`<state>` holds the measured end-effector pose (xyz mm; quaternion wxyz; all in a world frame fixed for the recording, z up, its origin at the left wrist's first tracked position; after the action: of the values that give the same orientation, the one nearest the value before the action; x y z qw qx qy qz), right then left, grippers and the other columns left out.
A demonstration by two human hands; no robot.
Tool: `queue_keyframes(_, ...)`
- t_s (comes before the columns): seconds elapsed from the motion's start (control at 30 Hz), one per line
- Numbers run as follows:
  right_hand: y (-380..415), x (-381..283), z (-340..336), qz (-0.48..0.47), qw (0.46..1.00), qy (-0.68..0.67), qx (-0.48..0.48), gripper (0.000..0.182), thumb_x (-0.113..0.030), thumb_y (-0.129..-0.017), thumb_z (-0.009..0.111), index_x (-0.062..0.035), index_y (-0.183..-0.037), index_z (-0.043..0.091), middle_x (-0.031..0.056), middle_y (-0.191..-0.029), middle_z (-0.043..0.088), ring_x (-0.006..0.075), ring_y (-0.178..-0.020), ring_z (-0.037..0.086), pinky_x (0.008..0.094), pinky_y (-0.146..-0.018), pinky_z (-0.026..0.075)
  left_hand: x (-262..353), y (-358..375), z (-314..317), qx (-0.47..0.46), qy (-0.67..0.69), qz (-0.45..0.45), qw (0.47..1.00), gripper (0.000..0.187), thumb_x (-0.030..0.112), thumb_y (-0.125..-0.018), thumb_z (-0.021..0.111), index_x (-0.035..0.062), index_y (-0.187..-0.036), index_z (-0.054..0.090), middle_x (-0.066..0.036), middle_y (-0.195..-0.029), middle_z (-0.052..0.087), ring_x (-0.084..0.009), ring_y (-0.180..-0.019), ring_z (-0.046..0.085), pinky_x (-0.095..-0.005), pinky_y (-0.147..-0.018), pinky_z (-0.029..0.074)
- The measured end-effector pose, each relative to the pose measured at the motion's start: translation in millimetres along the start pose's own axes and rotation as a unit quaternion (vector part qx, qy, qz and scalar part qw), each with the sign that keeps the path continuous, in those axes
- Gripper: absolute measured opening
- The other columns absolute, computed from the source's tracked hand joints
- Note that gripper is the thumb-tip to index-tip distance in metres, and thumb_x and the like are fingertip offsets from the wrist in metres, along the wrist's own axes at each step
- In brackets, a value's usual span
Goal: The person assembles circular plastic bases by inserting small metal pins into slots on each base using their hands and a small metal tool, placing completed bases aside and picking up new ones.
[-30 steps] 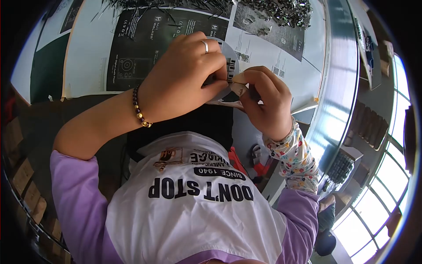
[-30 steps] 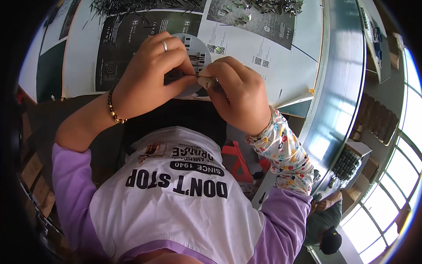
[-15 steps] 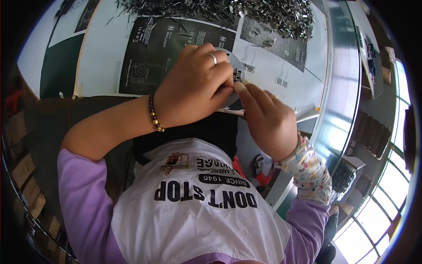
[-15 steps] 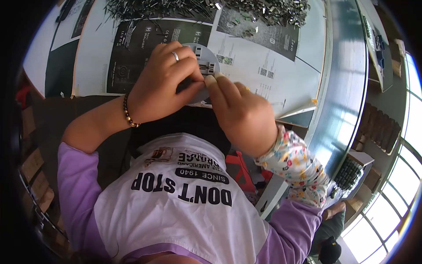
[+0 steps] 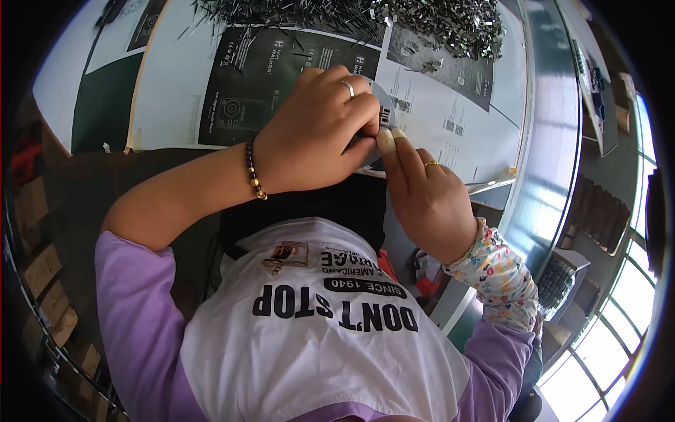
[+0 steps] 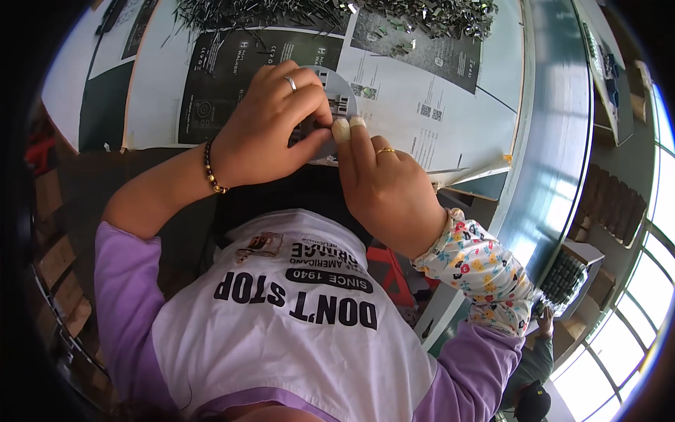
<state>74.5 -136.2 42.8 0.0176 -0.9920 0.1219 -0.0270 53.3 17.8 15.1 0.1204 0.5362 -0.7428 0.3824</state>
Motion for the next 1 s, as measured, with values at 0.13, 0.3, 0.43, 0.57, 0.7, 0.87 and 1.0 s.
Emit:
queue_keyframes(0.13,-0.4,-3.6,4.6,0.015,0.998,0.057,-0.012,0.053,-0.003,-0.081,0.063,0.0072,-0.133,0.057,0.0177,-0.121,0.063,0.0246,-0.086,0.067,0.0315,-0.065,0.058,0.1,-1.4,-2.8,-0.014,0.028,-0.004,1.0,0.022,0.007,-0.074,0.078,0.0082,-0.085,0.059,-0.005,-0.093,0.057,-0.0268,-0.091,0.054,-0.0396,-0.086,0.042)
queue_keyframes(0.3,5.4,52.8,-8.3,0.095,0.973,-0.205,0.049,0.042,0.002,-0.084,0.063,0.0008,-0.126,0.065,0.015,-0.115,0.066,0.0223,-0.088,0.068,0.0328,-0.067,0.058,-44.2,0.9,-52.5,0.111,-0.024,-0.017,0.993,0.018,0.012,-0.077,0.078,0.0084,-0.084,0.062,-0.005,-0.099,0.059,-0.0261,-0.098,0.055,-0.0408,-0.089,0.043)
queue_keyframes(0.43,-16.4,132.9,-0.6,0.168,0.942,-0.24,0.162,0.028,0.005,-0.087,0.062,-0.0004,-0.114,0.07,0.0141,-0.108,0.068,0.0188,-0.088,0.069,0.0325,-0.07,0.058,-71.5,6.8,-52.8,0.07,-0.141,-0.063,0.985,0.015,0.009,-0.081,0.076,0.0053,-0.086,0.062,-0.006,-0.097,0.061,-0.0285,-0.097,0.056,-0.0408,-0.09,0.045)
queue_keyframes(0.57,-60.7,132.5,19.1,0.129,0.966,-0.152,0.167,0.021,0.003,-0.087,0.063,-0.0024,-0.107,0.069,0.0121,-0.106,0.068,0.0239,-0.086,0.07,0.0334,-0.071,0.057,-72.8,-5.7,-54.0,0.03,-0.149,-0.024,0.988,0.012,0.005,-0.084,0.072,0.0043,-0.089,0.061,-0.008,-0.092,0.061,-0.0309,-0.092,0.058,-0.0416,-0.086,0.047)
queue_keyframes(0.7,-85.7,113.6,29.0,0.063,0.991,-0.019,0.117,0.017,0.001,-0.087,0.064,-0.0048,-0.103,0.068,0.0102,-0.103,0.068,0.0271,-0.086,0.07,0.0343,-0.071,0.058,-71.2,-6.6,-61.9,-0.017,-0.13,-0.045,0.99,0.009,0.002,-0.086,0.068,0.0043,-0.093,0.061,-0.01,-0.088,0.061,-0.0323,-0.088,0.059,-0.0419,-0.082,0.049)
queue_keyframes(0.87,-63.4,121.2,8.5,0.066,0.986,-0.061,0.138,0.014,-0.004,-0.088,0.065,-0.0068,-0.102,0.067,0.0088,-0.097,0.066,0.0291,-0.083,0.069,0.0369,-0.069,0.058,-67.7,-12.4,-64.4,-0.029,-0.13,-0.004,0.991,0.008,0.002,-0.088,0.066,0.0042,-0.095,0.062,-0.01,-0.084,0.062,-0.0302,-0.086,0.06,-0.0403,-0.078,0.05)
queue_keyframes(1.0,-56.5,130.2,12.1,0.088,0.967,-0.162,0.175,0.012,-0.006,-0.09,0.064,-0.0068,-0.101,0.066,0.008,-0.096,0.065,0.0293,-0.083,0.069,0.0385,-0.069,0.058,-54.0,-24.5,-68.5,0.001,-0.024,-0.073,0.997,0.006,0.005,-0.089,0.068,0.0032,-0.093,0.064,-0.008,-0.083,0.064,-0.0251,-0.081,0.061,-0.0362,-0.074,0.051)
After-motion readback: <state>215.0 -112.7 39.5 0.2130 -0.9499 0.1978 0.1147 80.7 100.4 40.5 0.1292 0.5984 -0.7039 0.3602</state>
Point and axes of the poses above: each hand's wrist, its own y-axis away from the middle knuckle, its own z-axis out of the palm, x = y × z, the point moved 5 cm from there along -y, towards the middle knuckle
